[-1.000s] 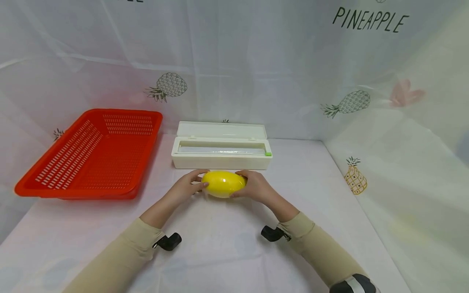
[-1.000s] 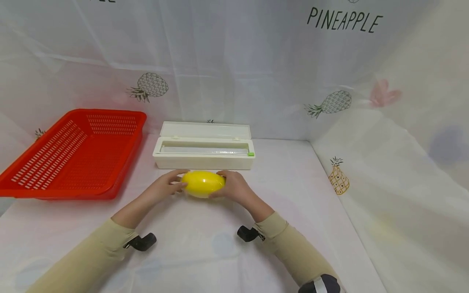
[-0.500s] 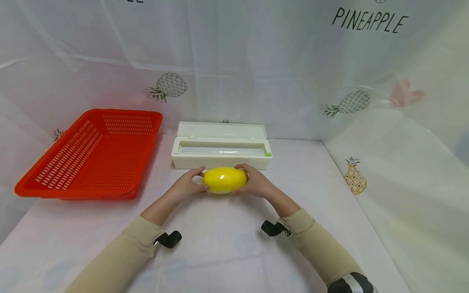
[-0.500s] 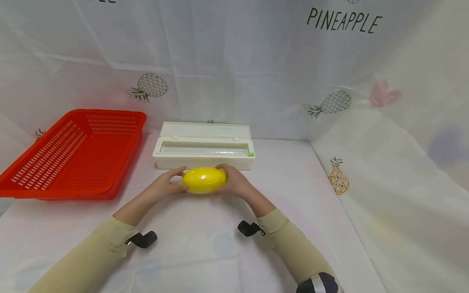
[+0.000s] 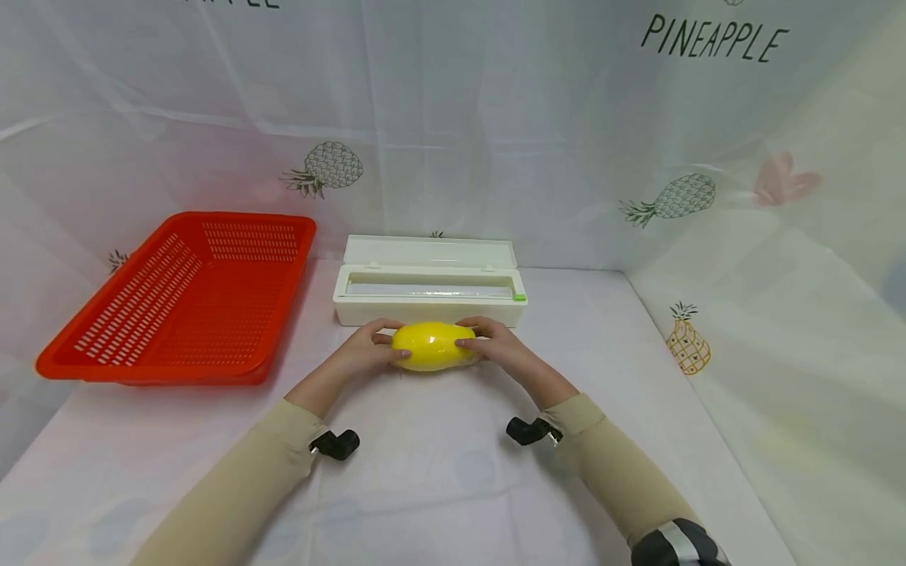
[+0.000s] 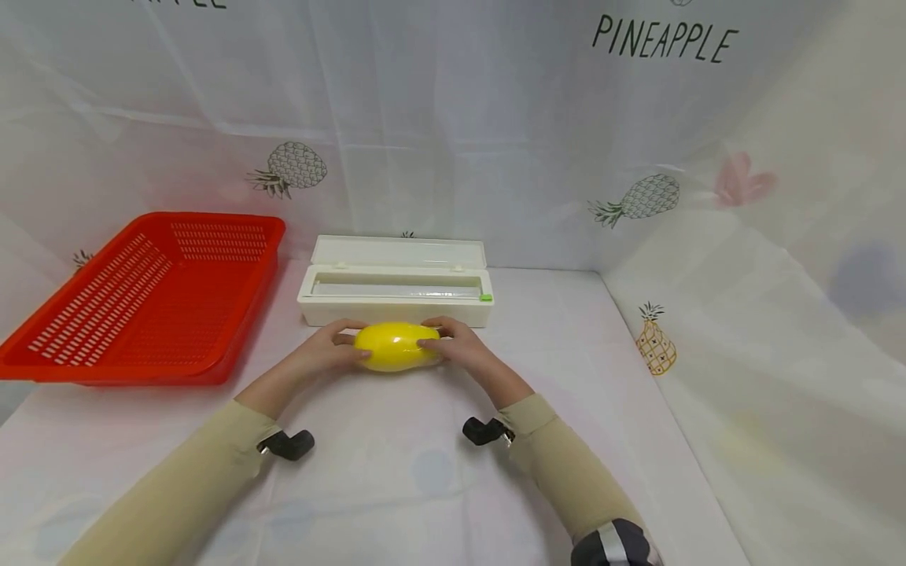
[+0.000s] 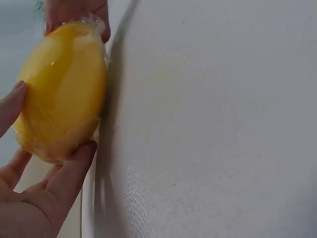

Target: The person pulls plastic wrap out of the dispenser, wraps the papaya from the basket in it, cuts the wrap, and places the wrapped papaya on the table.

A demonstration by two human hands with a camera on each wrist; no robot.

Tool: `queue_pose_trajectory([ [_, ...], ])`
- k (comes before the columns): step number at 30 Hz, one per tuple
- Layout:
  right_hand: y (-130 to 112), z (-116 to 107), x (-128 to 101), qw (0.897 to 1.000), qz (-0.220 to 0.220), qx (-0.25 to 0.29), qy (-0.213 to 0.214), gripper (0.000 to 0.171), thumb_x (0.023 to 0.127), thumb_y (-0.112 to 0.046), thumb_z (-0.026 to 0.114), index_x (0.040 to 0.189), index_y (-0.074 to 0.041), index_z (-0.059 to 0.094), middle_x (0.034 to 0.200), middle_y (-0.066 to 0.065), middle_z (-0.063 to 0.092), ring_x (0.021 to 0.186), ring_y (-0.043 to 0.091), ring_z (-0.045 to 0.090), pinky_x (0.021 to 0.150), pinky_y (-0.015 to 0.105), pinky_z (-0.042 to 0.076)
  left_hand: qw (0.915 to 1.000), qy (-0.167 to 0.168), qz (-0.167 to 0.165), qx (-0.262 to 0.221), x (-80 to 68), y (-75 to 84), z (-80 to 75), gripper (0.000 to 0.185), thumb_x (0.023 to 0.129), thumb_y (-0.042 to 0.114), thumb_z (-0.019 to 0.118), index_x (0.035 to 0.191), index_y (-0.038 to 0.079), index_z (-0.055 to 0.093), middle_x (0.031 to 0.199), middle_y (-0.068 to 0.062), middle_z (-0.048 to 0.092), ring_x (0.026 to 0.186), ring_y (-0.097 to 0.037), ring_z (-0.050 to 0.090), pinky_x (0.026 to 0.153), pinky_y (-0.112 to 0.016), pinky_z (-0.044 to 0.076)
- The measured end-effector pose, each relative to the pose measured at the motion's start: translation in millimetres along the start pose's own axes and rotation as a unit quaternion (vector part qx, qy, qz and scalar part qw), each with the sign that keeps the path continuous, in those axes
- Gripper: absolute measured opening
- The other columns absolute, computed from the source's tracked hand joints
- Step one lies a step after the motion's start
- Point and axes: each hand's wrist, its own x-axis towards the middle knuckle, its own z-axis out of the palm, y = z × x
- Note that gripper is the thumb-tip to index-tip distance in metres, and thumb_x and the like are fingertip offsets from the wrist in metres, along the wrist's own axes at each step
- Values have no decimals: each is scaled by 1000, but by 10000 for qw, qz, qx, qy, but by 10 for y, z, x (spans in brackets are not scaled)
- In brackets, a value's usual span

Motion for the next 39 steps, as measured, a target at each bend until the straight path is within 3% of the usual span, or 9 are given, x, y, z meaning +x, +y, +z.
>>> queue_pose_trajectory([
  [9,83,23,49,9995,-234,143,155,53,86,-27,75,134,-12,58,131,6,57,108,25,56,88,35,51,9984,-361,294,-326,33,24,-42,66,85,7,75,142,6,41,140,-26,41,114,-36,52,92,-36,51],
  [13,112,46,59,9986,-402,172,302,54,84,-23,77,133,-11,58,129,5,58,106,26,57,88,35,49,9971,-433,482,-395,23,26,-41,68,84,1,73,143,7,40,144,-25,36,122,-40,46,98,-42,47],
  [17,158,55,53,9986,-419,269,161,53,82,-16,79,131,-10,57,128,5,58,102,26,56,85,34,48,9968,-470,646,22,24,3,-51,71,84,3,74,147,15,41,147,-20,37,125,-38,43,106,-51,37],
  [22,223,23,64,9979,-620,107,-123,53,82,-14,79,130,-12,56,130,4,56,102,26,58,87,34,47,9930,-731,783,489,12,14,-63,78,86,5,74,152,23,35,154,-15,30,122,-39,49,100,-49,44],
  [25,229,10,80,9971,-734,-109,-193,55,83,-16,79,133,-15,57,134,2,55,106,26,59,90,37,48,9892,-816,890,835,9,55,-71,78,85,4,74,151,23,38,156,-11,30,130,-39,41,102,-52,41],
  [31,210,34,131,9949,-903,-435,-60,57,83,-17,79,136,-16,59,139,4,53,107,28,60,93,40,50,9779,-763,1248,1496,50,128,-93,77,82,-2,75,149,16,41,151,-13,38,135,-36,34,108,-59,28],
  [35,250,47,158,9965,-760,-356,54,59,83,-19,79,137,-18,58,139,3,53,108,27,61,94,39,49,9817,-593,1082,1448,61,134,-86,76,82,2,76,148,10,40,150,-16,39,136,-35,34,111,-54,28],
  [39,278,47,168,9971,-695,-255,178,61,83,-21,80,139,-18,56,139,3,53,109,27,61,94,40,49,9871,-377,860,1296,83,122,-67,76,83,6,77,148,7,39,150,-17,38,133,-36,39,108,-49,35],
])
